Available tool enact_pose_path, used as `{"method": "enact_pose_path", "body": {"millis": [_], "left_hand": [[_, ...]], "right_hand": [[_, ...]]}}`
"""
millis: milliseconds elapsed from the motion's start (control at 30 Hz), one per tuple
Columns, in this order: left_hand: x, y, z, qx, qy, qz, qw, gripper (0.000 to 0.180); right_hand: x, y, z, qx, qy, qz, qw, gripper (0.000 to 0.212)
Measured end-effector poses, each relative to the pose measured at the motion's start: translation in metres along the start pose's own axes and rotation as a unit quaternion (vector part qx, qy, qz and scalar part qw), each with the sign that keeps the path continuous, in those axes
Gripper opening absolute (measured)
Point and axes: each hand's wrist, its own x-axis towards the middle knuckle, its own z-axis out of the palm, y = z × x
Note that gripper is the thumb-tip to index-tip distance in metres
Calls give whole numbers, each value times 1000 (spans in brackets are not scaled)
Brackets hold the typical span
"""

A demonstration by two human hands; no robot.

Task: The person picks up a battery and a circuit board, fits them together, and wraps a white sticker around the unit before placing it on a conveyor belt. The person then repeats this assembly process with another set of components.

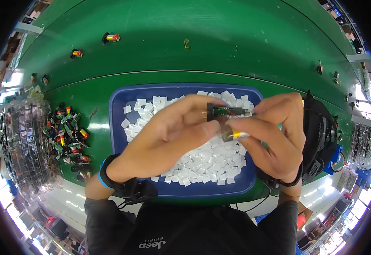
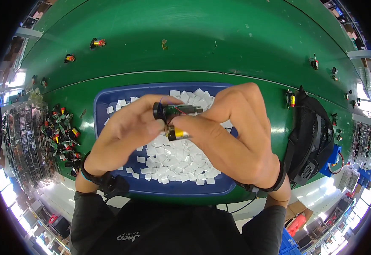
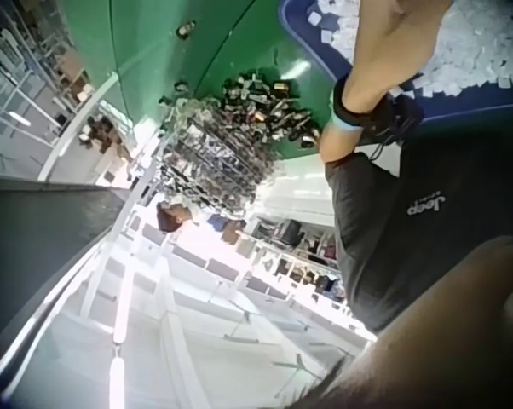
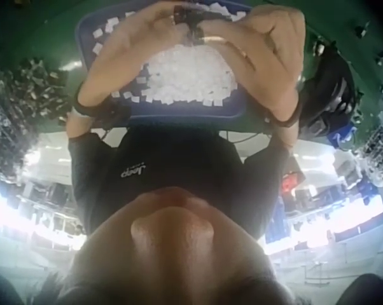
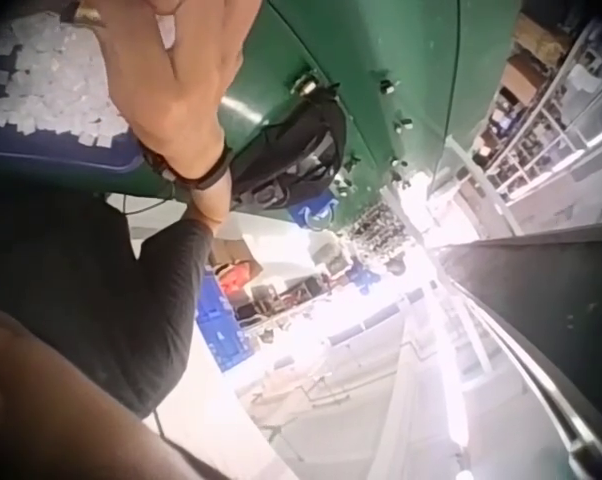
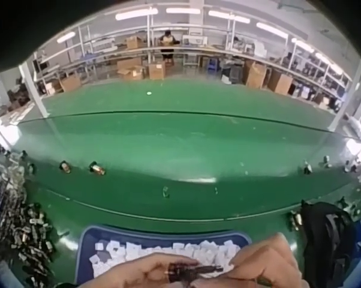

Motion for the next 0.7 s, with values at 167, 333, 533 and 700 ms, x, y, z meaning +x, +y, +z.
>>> {"method": "enact_pose_path", "body": {"millis": [167, 333, 533, 700], "left_hand": [[3, -3, -5, 151, -2, 29, 988, 37], [6, -6, -5, 179, 9, 43, 983, 39], [6, -1, -1, 263, -10, 13, 965, 40], [3, 0, 11, 312, -2, 52, 949, 40]], "right_hand": [[-3, -3, 2, -46, -34, 7, 998, 47], [-4, -6, -1, -78, -63, 12, 995, 48], [-11, -4, 0, -89, -17, 11, 996, 45], [-16, -1, -1, -129, 10, 6, 992, 41]]}}
